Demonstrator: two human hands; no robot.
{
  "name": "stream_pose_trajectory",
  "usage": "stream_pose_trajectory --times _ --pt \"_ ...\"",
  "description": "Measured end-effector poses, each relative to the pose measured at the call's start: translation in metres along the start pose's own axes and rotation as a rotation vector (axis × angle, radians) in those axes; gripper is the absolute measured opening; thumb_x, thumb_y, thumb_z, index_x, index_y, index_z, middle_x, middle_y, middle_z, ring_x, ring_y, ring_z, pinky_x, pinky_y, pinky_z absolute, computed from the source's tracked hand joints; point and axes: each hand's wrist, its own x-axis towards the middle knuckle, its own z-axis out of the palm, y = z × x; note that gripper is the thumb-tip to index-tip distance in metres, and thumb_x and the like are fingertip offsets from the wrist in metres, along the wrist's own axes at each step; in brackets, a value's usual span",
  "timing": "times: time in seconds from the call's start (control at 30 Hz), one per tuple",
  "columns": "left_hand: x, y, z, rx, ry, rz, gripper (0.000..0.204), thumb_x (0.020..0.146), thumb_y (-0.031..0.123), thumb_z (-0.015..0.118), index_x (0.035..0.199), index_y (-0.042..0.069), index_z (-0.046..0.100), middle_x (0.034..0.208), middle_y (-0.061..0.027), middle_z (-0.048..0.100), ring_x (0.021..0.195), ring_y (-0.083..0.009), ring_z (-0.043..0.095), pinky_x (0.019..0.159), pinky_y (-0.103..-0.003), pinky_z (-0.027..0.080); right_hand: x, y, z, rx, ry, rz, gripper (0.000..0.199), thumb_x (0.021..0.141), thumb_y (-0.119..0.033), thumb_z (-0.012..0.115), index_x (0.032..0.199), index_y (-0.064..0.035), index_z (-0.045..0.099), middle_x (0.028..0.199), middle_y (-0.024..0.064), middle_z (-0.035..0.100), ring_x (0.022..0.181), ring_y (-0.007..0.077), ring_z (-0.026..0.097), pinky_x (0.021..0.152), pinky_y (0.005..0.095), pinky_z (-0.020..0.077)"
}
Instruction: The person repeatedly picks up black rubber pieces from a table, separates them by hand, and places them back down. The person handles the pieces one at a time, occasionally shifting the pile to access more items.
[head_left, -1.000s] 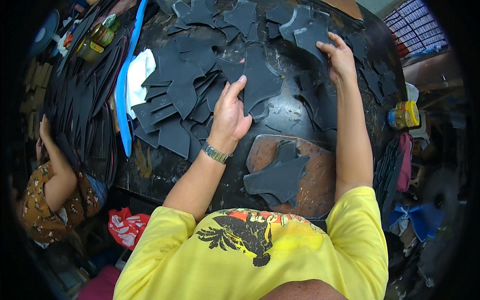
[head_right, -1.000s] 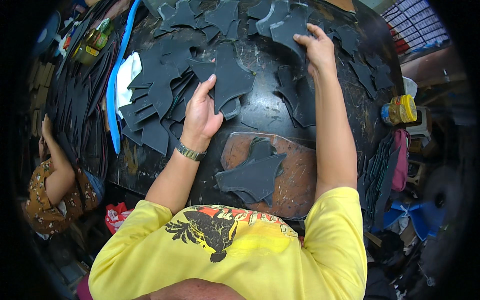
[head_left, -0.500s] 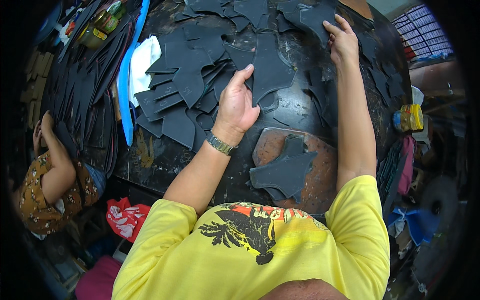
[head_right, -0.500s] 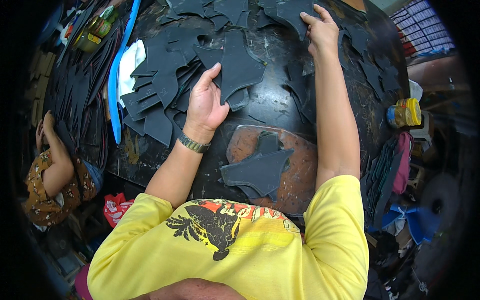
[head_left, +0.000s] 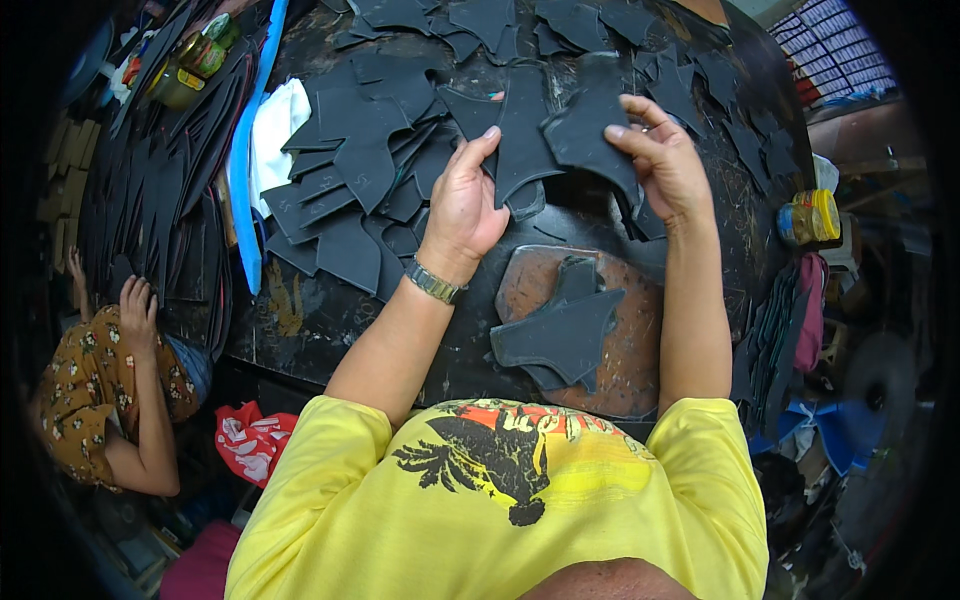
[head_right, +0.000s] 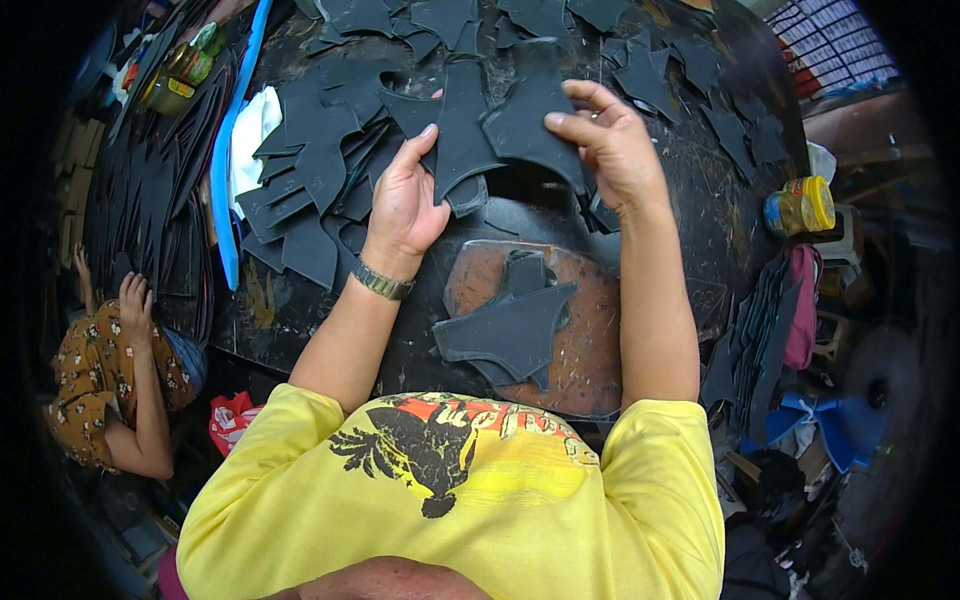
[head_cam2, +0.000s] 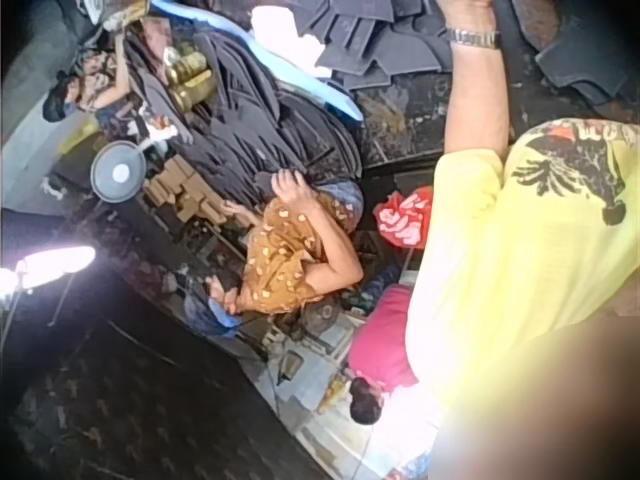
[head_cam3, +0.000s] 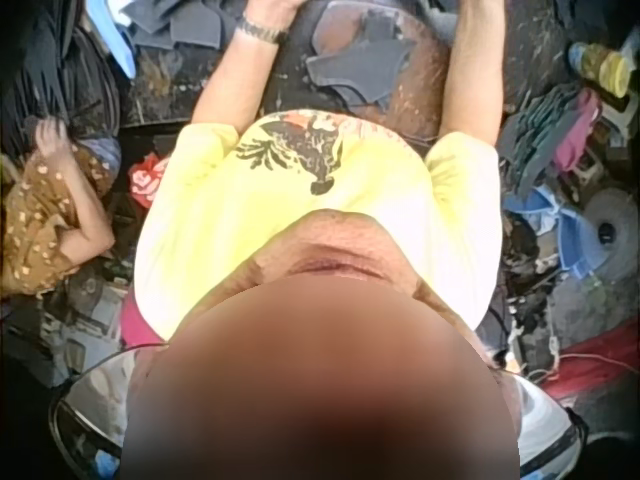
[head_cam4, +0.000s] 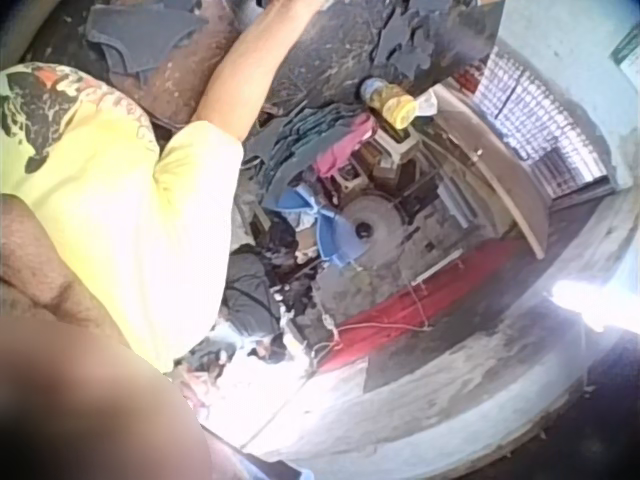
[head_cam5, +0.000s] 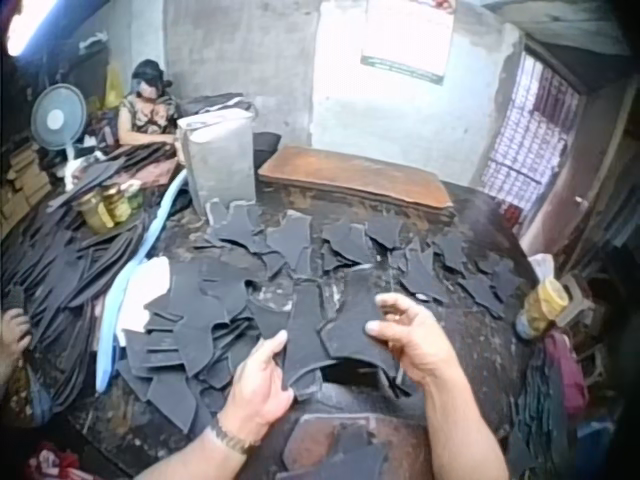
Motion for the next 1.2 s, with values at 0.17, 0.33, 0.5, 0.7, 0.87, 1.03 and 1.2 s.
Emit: stream_pose_trajectory --times 0.17,0.33,0.5,0.7,0.87,1.03,1.2 --pt "-0.002 -0.001 0.006 0.059 -0.122 0.046 0.038 0.102 0.022 0.044 0.134 0.002 0.049 0.131 -0.0116 0.057 0.121 -0.0223 0.055 0.106 -0.038 0.043 -0.008 0.009 0.0 0.016 -0.021 -0.011 0.039 0.076 0.004 0.072 0.113 -0.0019 0.059 0.095 0.0057 0.062 0.082 0.0116 0.063 0.075 0.0204 0.0513" --pt "-0.001 0.004 0.003 0.009 -0.13 -0.025 0.043 0.104 0.03 0.04 0.135 0.002 0.047 0.132 -0.0135 0.056 0.122 -0.024 0.054 0.107 -0.039 0.043 -0.008 0.004 -0.02 0.105 0.017 -0.048 0.042 0.077 0.007 0.069 0.117 -0.001 0.056 0.1 0.009 0.065 0.084 0.0145 0.066 0.078 0.0242 0.0547" --pt "0.001 0.002 -0.001 -0.032 -0.152 -0.087 0.046 0.105 0.033 0.038 0.135 0.0 0.047 0.133 -0.0136 0.055 0.123 -0.024 0.054 0.107 -0.039 0.043 -0.008 0.003 -0.031 0.099 -0.013 -0.065 0.04 0.078 0.008 0.067 0.115 -0.001 0.056 0.1 0.0087 0.066 0.083 0.0141 0.067 0.077 0.0247 0.0556" --pt "0.002 0.002 -0.002 -0.022 -0.149 -0.122 0.049 0.105 0.035 0.036 0.138 -0.001 0.044 0.135 -0.0144 0.053 0.124 -0.0247 0.053 0.107 -0.039 0.043 -0.011 -0.001 -0.035 0.116 -0.057 -0.087 0.04 0.078 0.008 0.067 0.115 -0.0008 0.057 0.099 0.0083 0.067 0.083 0.0134 0.067 0.077 0.0241 0.0554" --pt "-0.002 0.001 0.002 -0.01 -0.213 -0.178 0.046 0.104 0.032 0.04 0.137 -0.001 0.045 0.134 -0.0152 0.055 0.122 -0.0246 0.055 0.105 -0.04 0.045 -0.012 0.0 -0.034 0.087 -0.059 -0.076 0.037 0.078 0.007 0.068 0.112 -0.0012 0.059 0.097 0.0079 0.068 0.082 0.0124 0.067 0.077 0.0228 0.0552" --pt "-0.004 0.0 0.001 0.132 -0.157 -0.19 0.028 0.097 0.013 0.055 0.121 -0.001 0.057 0.116 -0.0133 0.065 0.105 -0.0221 0.065 0.094 -0.035 0.053 -0.01 0.005 -0.032 0.039 -0.091 -0.065 0.037 0.077 0.005 0.07 0.112 -0.0025 0.06 0.097 0.0074 0.067 0.082 0.0118 0.067 0.077 0.0216 0.0546" --pt "-0.004 -0.003 -0.003 0.249 -0.197 -0.197 0.023 0.089 -0.001 0.059 0.113 -0.002 0.06 0.106 -0.0125 0.069 0.094 -0.0199 0.068 0.086 -0.032 0.056 -0.011 0.007 -0.028 0.008 -0.09 -0.058 0.037 0.077 0.005 0.07 0.112 -0.0037 0.06 0.097 0.0063 0.066 0.084 0.0116 0.065 0.077 0.0206 0.0534"
